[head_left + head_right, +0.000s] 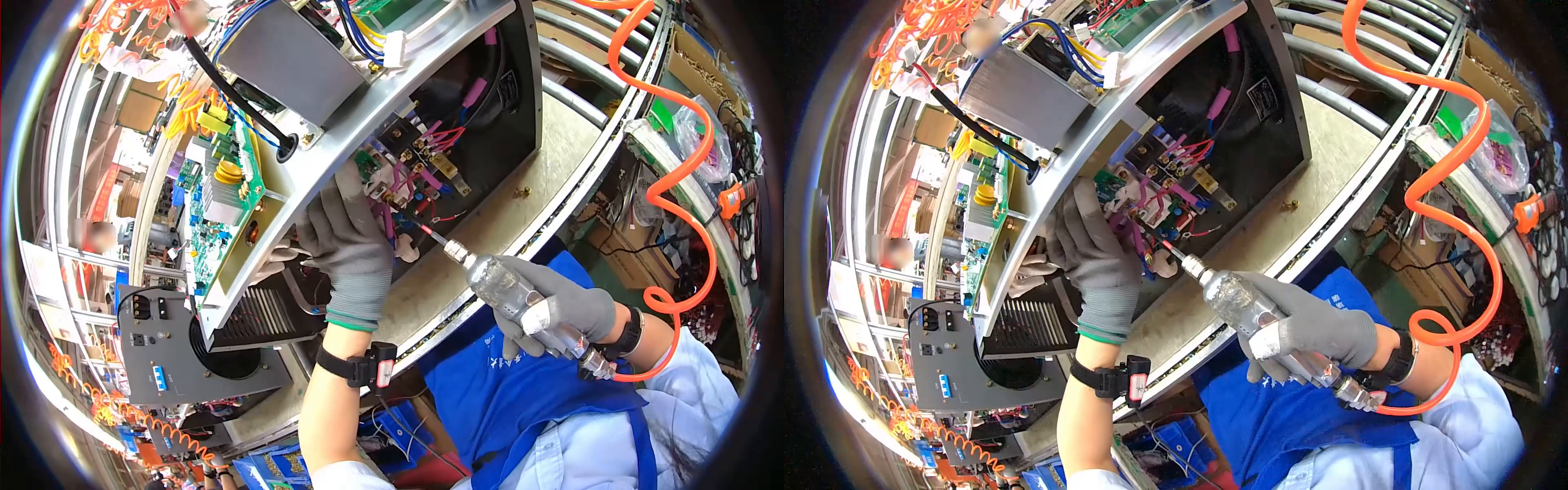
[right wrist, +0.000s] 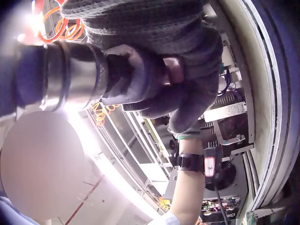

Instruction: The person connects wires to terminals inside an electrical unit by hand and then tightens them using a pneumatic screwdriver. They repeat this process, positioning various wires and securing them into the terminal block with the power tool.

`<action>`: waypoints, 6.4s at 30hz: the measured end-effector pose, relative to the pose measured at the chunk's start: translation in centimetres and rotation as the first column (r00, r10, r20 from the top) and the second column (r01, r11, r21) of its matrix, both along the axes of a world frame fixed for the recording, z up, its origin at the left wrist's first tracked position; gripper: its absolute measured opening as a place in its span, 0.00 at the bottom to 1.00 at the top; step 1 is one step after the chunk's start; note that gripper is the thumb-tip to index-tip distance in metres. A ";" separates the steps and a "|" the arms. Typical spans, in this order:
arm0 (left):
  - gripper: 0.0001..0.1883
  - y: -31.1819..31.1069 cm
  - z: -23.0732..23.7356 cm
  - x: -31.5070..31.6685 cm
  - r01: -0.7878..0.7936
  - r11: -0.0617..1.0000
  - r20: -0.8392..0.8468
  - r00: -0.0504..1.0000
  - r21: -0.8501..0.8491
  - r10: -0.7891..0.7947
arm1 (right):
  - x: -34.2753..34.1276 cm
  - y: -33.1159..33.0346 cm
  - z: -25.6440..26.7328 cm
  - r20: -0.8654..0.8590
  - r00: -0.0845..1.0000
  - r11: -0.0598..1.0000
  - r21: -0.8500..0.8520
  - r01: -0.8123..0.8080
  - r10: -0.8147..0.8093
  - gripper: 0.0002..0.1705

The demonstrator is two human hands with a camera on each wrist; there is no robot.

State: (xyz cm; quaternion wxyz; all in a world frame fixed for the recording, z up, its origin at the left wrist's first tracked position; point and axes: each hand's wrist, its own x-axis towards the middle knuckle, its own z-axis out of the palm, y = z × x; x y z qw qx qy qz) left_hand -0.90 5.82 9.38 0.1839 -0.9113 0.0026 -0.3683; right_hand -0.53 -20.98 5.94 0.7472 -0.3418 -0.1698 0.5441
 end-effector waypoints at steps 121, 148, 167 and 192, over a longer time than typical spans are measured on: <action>0.10 -12.1 -8.9 -1.4 0.145 -0.920 0.412 0.861 0.365 0.299 | -5.8 -5.9 -1.3 0.170 0.978 0.946 -0.279 0.166 -0.121 0.60; 0.19 -10.9 -10.1 -4.6 0.048 -0.980 0.310 0.951 -0.192 -0.014 | -1.8 4.5 4.0 0.335 0.939 0.968 -0.200 0.149 -0.076 0.49; 0.14 -10.7 -10.7 -4.7 0.019 -0.996 0.296 0.954 0.088 0.045 | -2.5 6.5 2.6 0.572 0.801 0.920 -0.191 0.343 -0.180 0.45; 0.13 -10.5 -12.9 -3.0 0.027 -0.984 0.262 0.962 0.178 0.073 | -0.3 2.3 3.5 0.402 0.866 0.926 -0.096 0.364 -0.298 0.39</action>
